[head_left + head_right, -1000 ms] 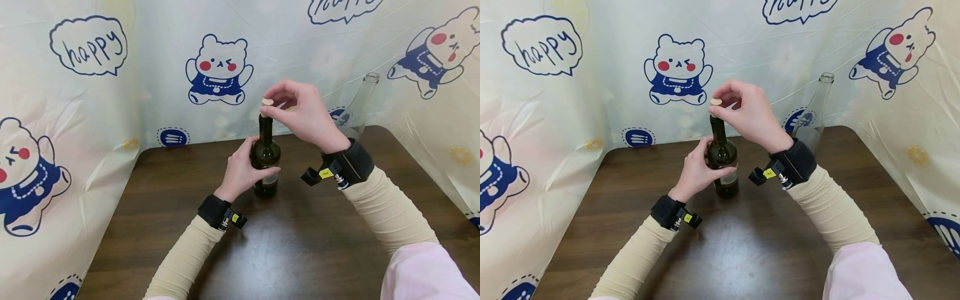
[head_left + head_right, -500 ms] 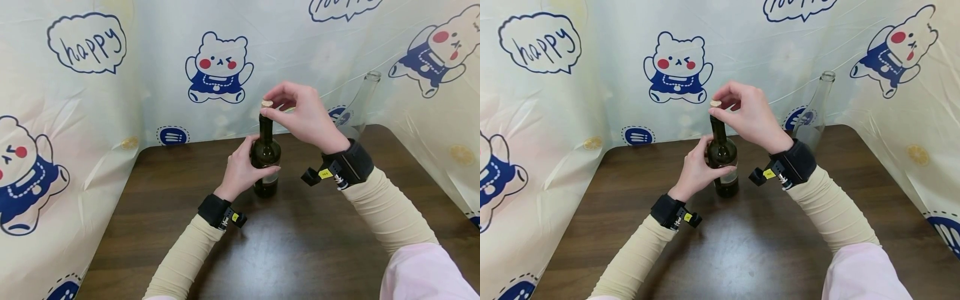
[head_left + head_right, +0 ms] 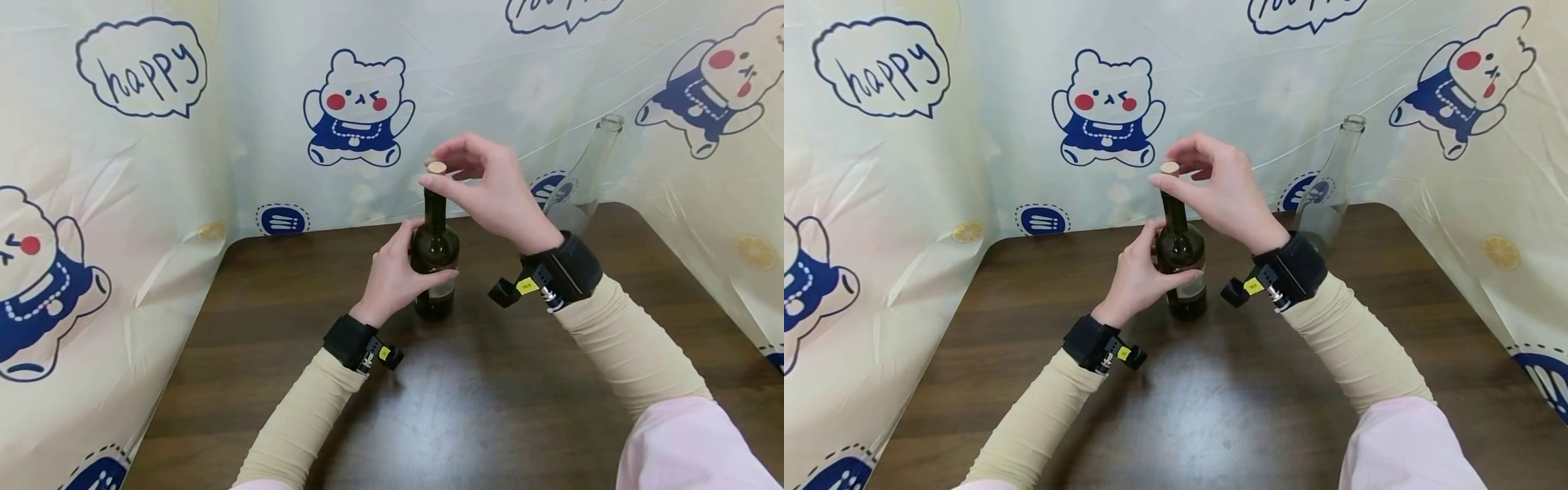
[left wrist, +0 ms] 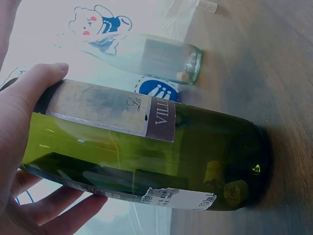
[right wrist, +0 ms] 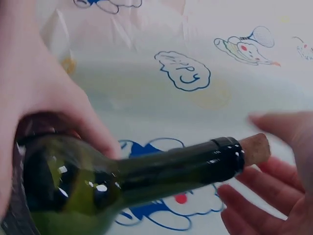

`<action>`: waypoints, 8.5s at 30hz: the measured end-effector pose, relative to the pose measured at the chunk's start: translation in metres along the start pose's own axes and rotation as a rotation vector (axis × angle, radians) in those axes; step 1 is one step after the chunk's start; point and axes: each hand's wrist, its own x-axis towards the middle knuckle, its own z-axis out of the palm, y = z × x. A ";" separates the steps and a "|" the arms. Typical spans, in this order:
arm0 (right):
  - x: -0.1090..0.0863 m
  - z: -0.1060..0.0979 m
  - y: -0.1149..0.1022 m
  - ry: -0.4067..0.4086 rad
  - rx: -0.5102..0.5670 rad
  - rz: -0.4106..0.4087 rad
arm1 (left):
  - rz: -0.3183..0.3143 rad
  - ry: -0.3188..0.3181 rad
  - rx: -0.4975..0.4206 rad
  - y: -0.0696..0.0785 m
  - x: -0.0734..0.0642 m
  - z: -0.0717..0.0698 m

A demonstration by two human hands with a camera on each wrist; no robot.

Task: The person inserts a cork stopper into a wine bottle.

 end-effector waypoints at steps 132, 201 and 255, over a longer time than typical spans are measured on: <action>-0.118 0.079 0.143 -0.253 -0.026 0.196 | -0.172 0.212 0.016 -0.047 -0.036 0.010; -0.056 -0.096 0.208 0.222 -0.142 0.493 | -0.466 0.706 0.132 -0.148 -0.044 -0.153; -0.090 0.045 0.088 -0.218 -0.029 0.020 | 0.092 -0.089 -0.059 -0.013 -0.034 0.017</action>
